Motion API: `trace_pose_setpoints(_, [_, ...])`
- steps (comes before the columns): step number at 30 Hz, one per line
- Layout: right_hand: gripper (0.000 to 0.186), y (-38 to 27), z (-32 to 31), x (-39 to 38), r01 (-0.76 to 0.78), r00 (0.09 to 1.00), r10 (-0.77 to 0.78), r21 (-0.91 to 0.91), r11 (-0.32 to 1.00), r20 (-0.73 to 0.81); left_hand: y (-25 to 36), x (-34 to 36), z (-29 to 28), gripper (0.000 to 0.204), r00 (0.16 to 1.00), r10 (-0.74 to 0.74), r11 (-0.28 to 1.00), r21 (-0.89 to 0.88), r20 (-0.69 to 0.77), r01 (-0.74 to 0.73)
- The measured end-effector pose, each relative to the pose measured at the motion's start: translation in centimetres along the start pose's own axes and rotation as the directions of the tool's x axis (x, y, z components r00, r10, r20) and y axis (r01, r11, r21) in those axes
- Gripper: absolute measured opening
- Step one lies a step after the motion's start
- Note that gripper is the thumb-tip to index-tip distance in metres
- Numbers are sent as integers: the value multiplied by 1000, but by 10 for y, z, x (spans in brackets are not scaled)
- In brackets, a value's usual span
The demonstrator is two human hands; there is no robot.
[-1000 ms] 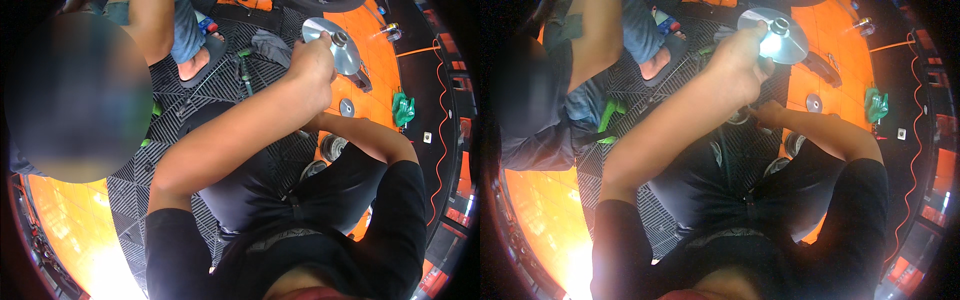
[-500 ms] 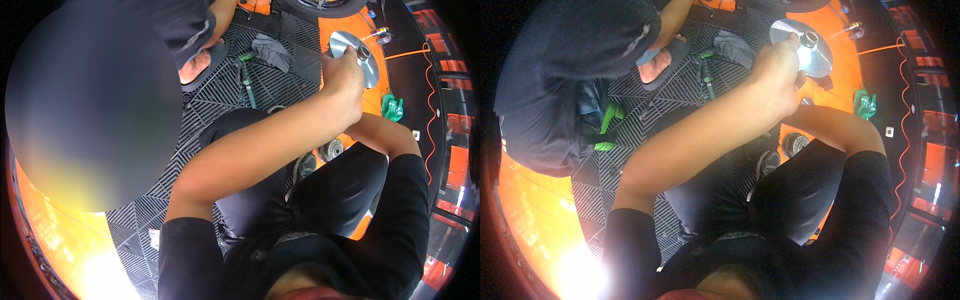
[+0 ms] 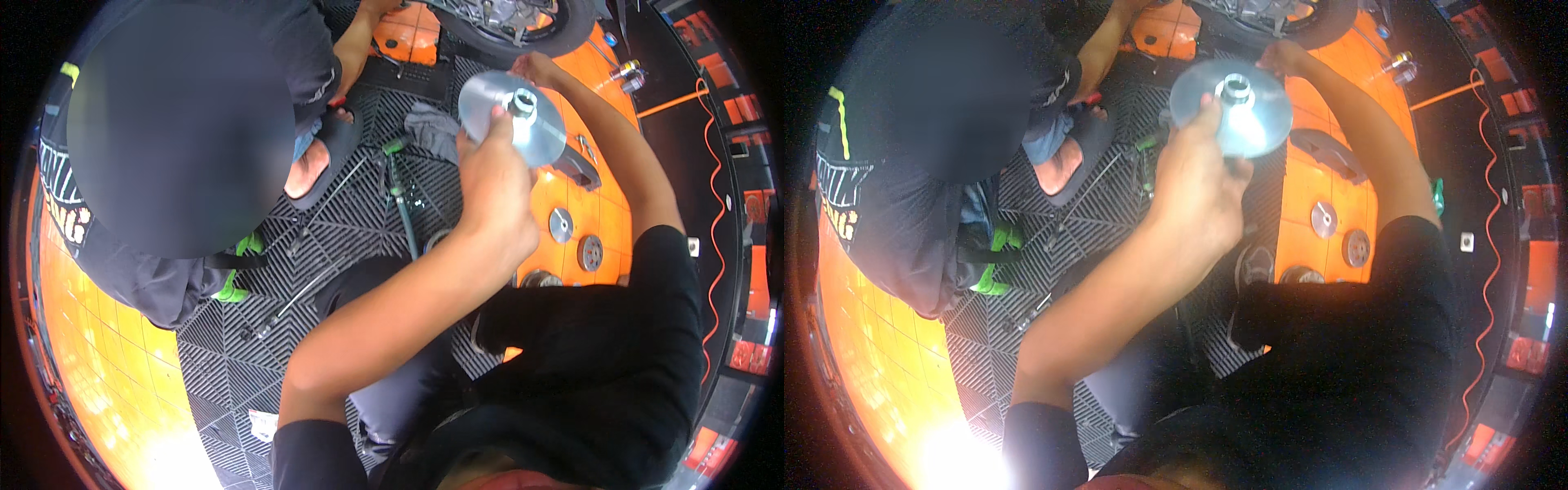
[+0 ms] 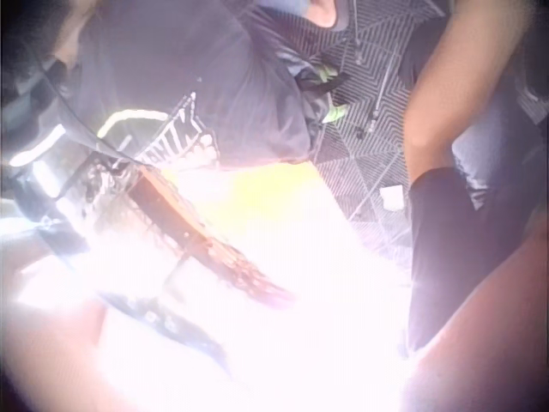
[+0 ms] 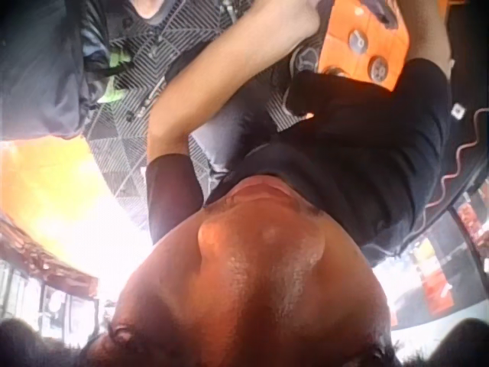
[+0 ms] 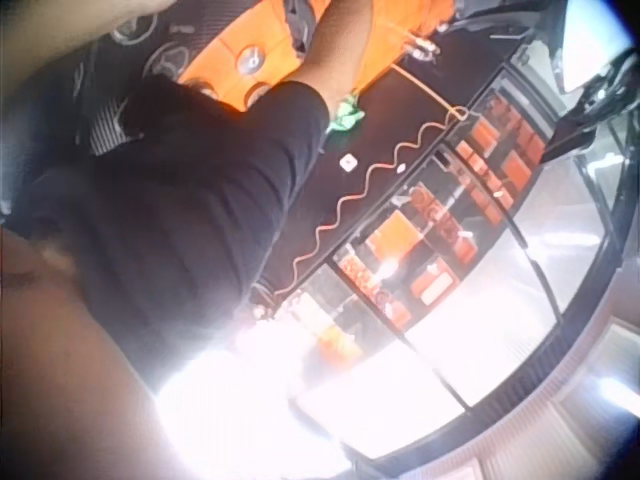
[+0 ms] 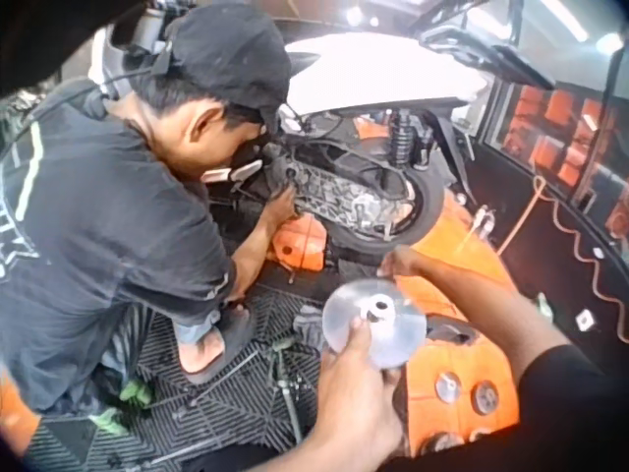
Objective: The person sits on the floor of a workshop and assembles a scooter's clutch mechanism. They handle a clutch bell, a clutch plate, and a small metal ring, fitting them together by hand. The person then installs the assembled components into the scooter's engine casing and wipes the area with a cloth.
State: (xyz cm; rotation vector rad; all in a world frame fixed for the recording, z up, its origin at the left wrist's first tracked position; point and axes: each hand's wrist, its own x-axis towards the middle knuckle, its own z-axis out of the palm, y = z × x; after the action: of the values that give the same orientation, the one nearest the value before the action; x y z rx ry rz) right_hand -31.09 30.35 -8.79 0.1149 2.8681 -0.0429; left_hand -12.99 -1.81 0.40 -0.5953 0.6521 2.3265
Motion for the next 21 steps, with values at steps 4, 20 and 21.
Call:
trace_pose_setpoints(4, [36, 41, 18, 76, -57, 887, 364, 715, 697, -284, -4, 27, -13, 20, 992, -36, 998, 50, -120, 42])
trace_pose_setpoints(20, [27, -6, 25, 149, -80, 705, 376, 459, 885, -602, 19, 56, -49, 25, 953, 142, 986, 127, -269, -111])
trace_pose_setpoints(21, [27, 9, 26, 167, -78, 742, 428, 568, 820, -516, 18, 58, -44, 25, 956, 134, 987, 119, -260, -106])
